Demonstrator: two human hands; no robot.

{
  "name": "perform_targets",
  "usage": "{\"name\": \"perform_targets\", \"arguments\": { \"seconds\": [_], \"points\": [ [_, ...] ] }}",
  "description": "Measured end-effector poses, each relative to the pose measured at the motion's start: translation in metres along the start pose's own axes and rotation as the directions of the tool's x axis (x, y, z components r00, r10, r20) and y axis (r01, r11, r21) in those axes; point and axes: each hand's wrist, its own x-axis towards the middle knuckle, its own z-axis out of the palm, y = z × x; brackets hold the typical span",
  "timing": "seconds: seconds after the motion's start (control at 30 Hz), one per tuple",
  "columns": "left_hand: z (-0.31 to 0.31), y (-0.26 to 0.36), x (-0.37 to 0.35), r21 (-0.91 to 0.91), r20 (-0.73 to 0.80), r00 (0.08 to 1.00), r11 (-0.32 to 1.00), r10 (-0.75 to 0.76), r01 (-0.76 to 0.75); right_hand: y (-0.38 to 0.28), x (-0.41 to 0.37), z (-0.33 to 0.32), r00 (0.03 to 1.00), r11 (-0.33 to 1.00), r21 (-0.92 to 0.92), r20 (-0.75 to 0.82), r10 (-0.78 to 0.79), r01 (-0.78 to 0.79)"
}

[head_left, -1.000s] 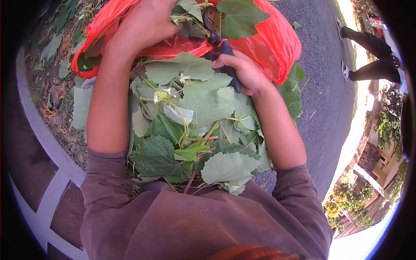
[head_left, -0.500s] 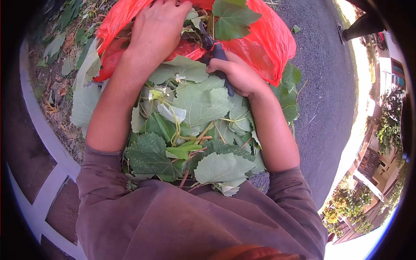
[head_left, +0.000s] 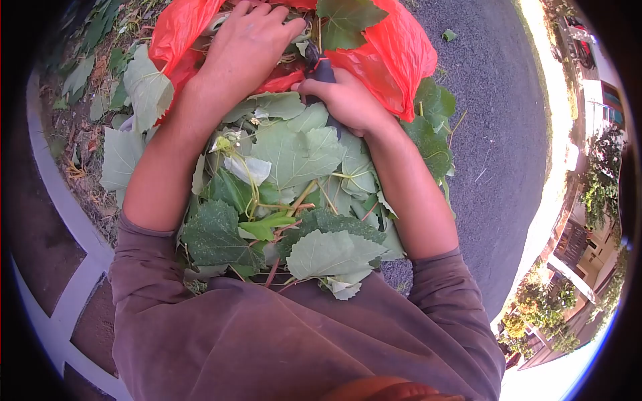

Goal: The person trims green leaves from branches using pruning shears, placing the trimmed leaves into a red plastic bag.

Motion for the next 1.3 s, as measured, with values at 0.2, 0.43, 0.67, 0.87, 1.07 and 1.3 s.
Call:
{"name": "perform_targets", "arguments": {
  "seconds": [0.2, 0.43, 0.67, 0.87, 1.07, 1.3],
  "points": [
    [0.009, -0.016, -0.001, -0.272, 0.100, 0.986, 0.949, -0.134, 0.157, 0.003, 0.006, 0.002, 0.996, 0.995, 0.097, -0.085, 0.010, -0.002],
    [-0.032, -0.042, 0.007, -0.696, 0.377, 0.841, 0.480, -0.389, 0.534, -0.003, 0.003, 0.001, 1.000, 0.953, 0.302, -0.013, 0.013, -0.009],
    [-0.017, -0.051, 0.000, -0.571, 0.490, 0.773, 0.522, -0.403, 0.634, -0.005, -0.001, 0.001, 1.000, 0.996, 0.083, 0.010, -0.023, 0.022],
    [-0.012, -0.052, 0.002, -0.729, 0.390, 0.852, 0.448, -0.349, 0.517, -0.008, -0.003, 0.002, 0.999, 0.995, -0.084, 0.007, -0.051, 0.051],
    [-0.007, -0.051, 0.005, -0.754, 0.188, 0.871, 0.501, -0.454, 0.425, -0.012, -0.010, 0.002, 0.998, 0.998, -0.022, 0.037, -0.050, 0.051],
    [-0.043, -0.031, 0.011, -0.670, 0.208, 0.943, 0.665, -0.260, 0.331, -0.003, -0.003, 0.001, 0.999, 0.994, 0.105, 0.033, -0.044, 0.040]
  ]
}}
